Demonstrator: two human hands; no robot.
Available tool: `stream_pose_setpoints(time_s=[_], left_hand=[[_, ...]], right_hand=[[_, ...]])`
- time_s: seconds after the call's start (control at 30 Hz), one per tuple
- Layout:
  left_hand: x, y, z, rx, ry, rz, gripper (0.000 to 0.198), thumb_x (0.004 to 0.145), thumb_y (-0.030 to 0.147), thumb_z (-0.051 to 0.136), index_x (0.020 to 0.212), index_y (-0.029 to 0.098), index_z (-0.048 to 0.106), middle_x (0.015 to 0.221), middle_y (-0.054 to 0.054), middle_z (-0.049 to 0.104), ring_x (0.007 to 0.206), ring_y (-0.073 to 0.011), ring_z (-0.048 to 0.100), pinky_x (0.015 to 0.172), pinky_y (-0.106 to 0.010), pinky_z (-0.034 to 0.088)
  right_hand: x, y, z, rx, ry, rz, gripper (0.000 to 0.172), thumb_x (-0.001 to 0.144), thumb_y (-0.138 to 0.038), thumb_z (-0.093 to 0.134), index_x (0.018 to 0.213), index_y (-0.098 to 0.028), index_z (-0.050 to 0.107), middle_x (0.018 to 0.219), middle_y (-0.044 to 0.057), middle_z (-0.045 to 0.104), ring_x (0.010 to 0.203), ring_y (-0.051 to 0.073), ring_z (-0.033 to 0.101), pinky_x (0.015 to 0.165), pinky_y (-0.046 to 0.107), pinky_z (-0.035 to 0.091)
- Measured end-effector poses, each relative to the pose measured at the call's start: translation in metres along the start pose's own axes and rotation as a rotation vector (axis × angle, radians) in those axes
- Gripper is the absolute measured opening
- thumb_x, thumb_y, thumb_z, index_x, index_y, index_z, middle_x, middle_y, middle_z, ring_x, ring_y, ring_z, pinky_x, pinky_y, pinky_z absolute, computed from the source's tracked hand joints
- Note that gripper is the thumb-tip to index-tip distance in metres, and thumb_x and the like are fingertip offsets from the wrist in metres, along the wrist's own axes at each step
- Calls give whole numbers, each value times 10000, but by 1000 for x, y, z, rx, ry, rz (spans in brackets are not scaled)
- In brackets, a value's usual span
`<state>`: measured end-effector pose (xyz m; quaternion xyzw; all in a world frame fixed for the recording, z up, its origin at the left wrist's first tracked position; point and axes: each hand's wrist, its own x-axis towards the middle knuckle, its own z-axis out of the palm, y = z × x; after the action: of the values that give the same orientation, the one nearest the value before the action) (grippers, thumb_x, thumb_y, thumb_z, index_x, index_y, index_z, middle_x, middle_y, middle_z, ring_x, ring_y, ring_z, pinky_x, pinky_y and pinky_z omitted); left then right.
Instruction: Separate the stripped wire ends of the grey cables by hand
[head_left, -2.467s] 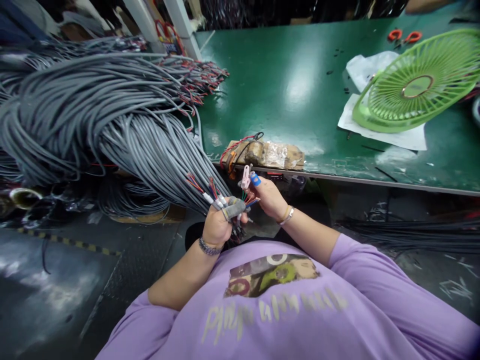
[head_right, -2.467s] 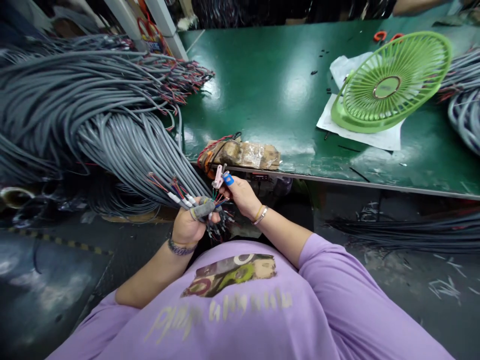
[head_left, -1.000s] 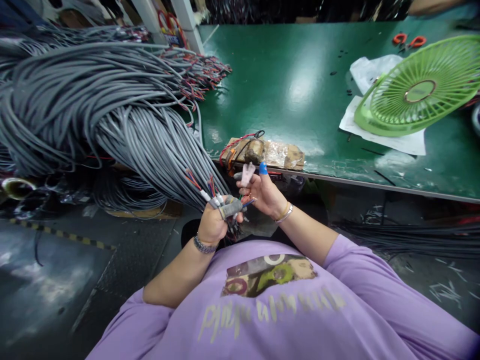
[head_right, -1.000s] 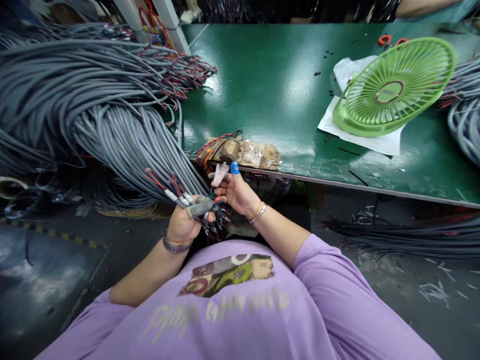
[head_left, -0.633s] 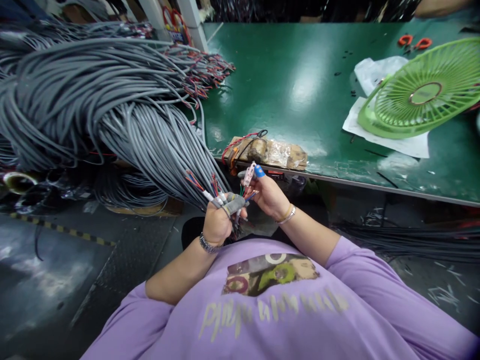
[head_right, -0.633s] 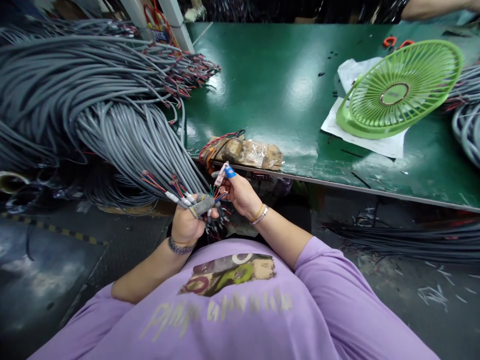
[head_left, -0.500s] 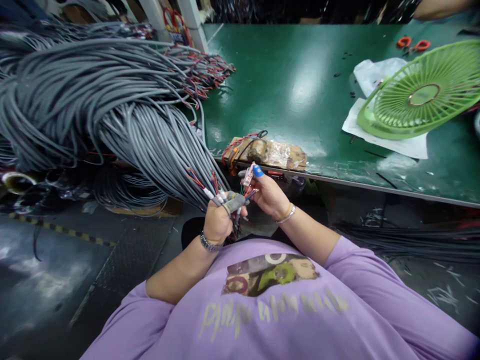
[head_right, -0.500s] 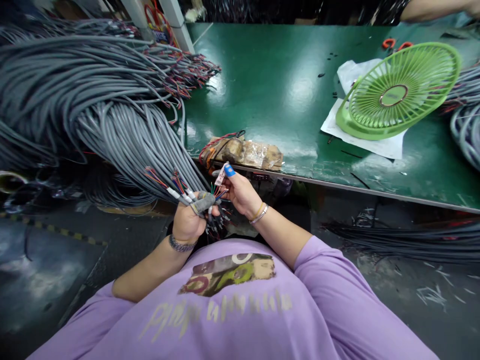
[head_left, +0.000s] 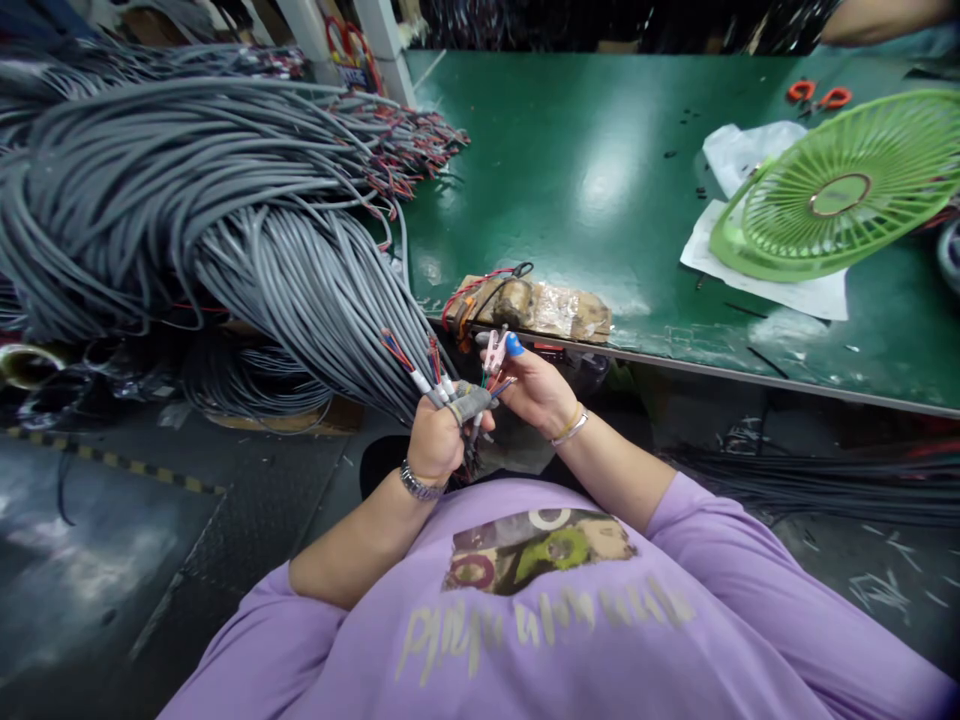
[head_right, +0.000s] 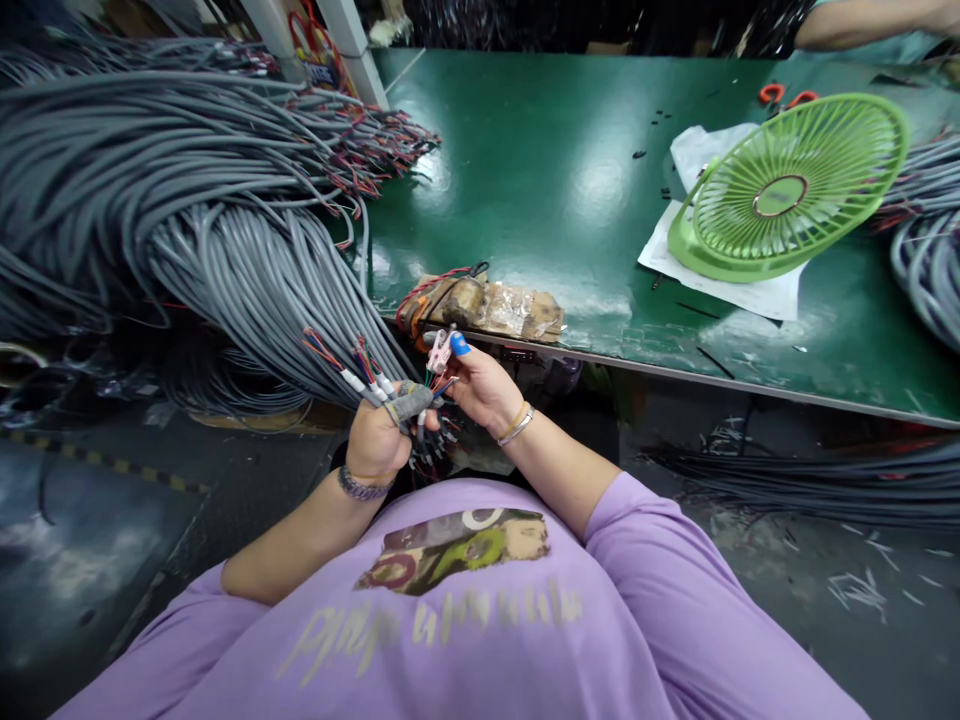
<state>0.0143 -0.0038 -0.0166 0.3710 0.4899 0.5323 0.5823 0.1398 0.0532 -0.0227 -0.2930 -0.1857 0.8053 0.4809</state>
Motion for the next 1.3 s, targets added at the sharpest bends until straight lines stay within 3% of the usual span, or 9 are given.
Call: stream_pose_setpoints(time_s=[0.33,0.6,0.93,1.3], left_hand=[[-12,-3,-5,-13,1,47,215,683,325,748,618,139,663,497,-27,630,423,-99,534,429,-207,351],[-14,-1,3,-8,67,124,211,689,308,742,592,138,664,495,-25,627,419,-74,501,418,-187,315],[-4,-3,8,16,59,111,238,690,324,731,563,142,647,481,-22,618,395,-62,457,408,-185,279],[-2,-8,4,37,79,100,192,685,296,718,589,143,651,478,-21,614,396,-68,456,395,-190,277]], right_hand=[[-1,-1,-9,-22,-102,105,560,839,-706,496,914,-179,670,763,27,649,597,113,521,558,237,455],[-1,-1,-5,-90,-53,-11,294,834,-450,661,796,-158,651,721,-3,631,569,80,495,534,205,437],[9,7,-5,5,-73,8,511,801,-679,589,762,-173,642,700,6,644,530,82,495,534,218,474],[15,9,4,110,18,-1,481,759,-644,664,709,-168,627,635,-3,635,526,78,524,502,191,459]])
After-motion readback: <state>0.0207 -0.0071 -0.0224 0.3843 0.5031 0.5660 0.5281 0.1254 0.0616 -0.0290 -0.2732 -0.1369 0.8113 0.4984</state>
